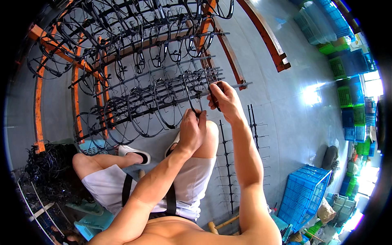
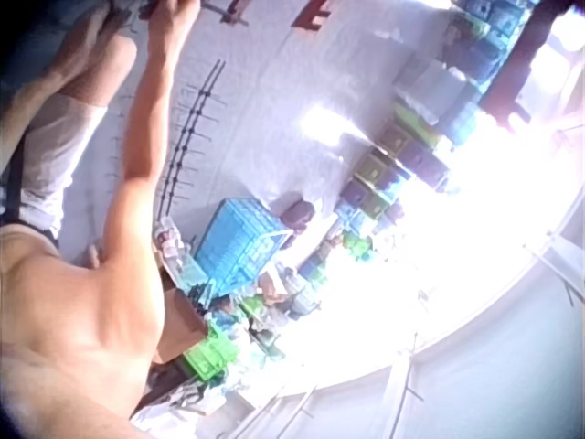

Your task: The person sits on a stool and repeatedly picks up black plastic hangers from a nearby bin, then attaches them one by one to a multi-tiered metal rack. The person handles the hangers by hand and places them onto the rack's horizontal bars.

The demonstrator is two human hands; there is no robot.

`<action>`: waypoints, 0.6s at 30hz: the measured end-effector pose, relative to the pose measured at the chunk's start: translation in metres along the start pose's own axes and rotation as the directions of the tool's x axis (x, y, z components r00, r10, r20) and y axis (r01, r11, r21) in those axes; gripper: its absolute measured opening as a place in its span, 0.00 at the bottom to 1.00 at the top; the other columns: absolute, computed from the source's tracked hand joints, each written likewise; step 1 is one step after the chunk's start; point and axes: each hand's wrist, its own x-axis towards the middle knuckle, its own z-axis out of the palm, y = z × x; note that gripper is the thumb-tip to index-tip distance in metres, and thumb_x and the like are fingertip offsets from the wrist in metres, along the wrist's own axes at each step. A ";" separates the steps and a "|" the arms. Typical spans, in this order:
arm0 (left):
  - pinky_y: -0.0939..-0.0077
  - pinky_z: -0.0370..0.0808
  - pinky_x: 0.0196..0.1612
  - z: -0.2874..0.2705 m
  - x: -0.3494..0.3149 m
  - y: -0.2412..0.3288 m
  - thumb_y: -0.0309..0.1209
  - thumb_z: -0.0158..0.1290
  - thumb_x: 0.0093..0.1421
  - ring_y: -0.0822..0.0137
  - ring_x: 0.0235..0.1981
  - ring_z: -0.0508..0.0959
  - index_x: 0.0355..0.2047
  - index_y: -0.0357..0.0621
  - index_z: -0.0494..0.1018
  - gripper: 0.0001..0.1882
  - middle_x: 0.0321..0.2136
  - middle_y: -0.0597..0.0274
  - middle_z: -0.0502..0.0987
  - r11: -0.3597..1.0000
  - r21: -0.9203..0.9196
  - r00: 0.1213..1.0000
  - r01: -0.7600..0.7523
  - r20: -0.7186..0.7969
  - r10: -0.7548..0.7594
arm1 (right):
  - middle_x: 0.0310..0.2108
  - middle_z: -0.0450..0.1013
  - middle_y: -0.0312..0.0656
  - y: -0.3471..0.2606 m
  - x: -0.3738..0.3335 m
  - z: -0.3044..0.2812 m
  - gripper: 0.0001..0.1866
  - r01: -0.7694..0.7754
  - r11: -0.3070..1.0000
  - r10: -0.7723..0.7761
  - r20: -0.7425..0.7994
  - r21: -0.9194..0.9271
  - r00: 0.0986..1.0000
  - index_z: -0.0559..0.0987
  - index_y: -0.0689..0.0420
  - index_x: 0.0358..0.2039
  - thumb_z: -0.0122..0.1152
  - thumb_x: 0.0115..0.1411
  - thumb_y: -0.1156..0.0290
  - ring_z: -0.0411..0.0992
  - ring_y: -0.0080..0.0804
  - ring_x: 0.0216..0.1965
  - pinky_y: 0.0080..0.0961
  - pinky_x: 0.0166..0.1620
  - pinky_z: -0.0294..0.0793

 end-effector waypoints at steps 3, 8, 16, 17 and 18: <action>0.60 0.69 0.31 0.002 0.004 0.000 0.33 0.50 0.63 0.48 0.27 0.74 0.28 0.33 0.69 0.13 0.25 0.46 0.74 0.999 0.037 0.999 -0.023 -0.043 0.025 | 0.23 0.72 0.38 0.000 -0.017 0.005 0.12 0.036 0.999 -0.037 -0.040 -0.017 0.999 0.71 0.64 0.39 0.54 0.64 0.67 0.68 0.21 0.20 0.19 0.24 0.69; 0.59 0.70 0.32 0.001 0.004 -0.006 0.34 0.49 0.63 0.48 0.28 0.74 0.30 0.33 0.69 0.14 0.26 0.46 0.74 0.998 0.054 0.999 -0.039 -0.003 0.039 | 0.31 0.76 0.47 0.027 -0.041 0.015 0.27 0.259 0.867 -0.348 -0.145 -0.427 0.926 0.60 0.66 0.57 0.55 0.60 0.72 0.75 0.33 0.31 0.28 0.38 0.75; 0.62 0.70 0.31 0.001 -0.003 -0.003 0.36 0.49 0.64 0.51 0.27 0.74 0.30 0.33 0.69 0.15 0.27 0.47 0.73 0.997 0.077 0.998 -0.025 0.058 0.021 | 0.33 0.78 0.45 0.056 -0.067 0.024 0.27 0.273 0.832 -0.456 -0.316 -0.483 0.832 0.62 0.58 0.58 0.58 0.61 0.69 0.78 0.39 0.32 0.29 0.35 0.76; 0.63 0.70 0.31 0.001 -0.002 -0.006 0.35 0.49 0.64 0.50 0.27 0.74 0.30 0.33 0.69 0.14 0.26 0.47 0.74 0.997 0.066 0.998 -0.040 0.050 0.037 | 0.33 0.78 0.45 0.063 -0.065 0.026 0.25 0.257 0.879 -0.414 -0.372 -0.402 0.831 0.63 0.58 0.56 0.59 0.60 0.69 0.78 0.39 0.32 0.29 0.35 0.76; 0.63 0.70 0.31 0.002 -0.003 -0.009 0.34 0.49 0.64 0.51 0.26 0.74 0.30 0.33 0.69 0.13 0.26 0.47 0.74 0.996 0.072 0.998 -0.056 0.035 0.053 | 0.32 0.78 0.46 0.072 -0.063 0.030 0.21 0.272 0.915 -0.385 -0.443 -0.297 0.810 0.66 0.59 0.49 0.62 0.58 0.71 0.78 0.37 0.32 0.28 0.36 0.75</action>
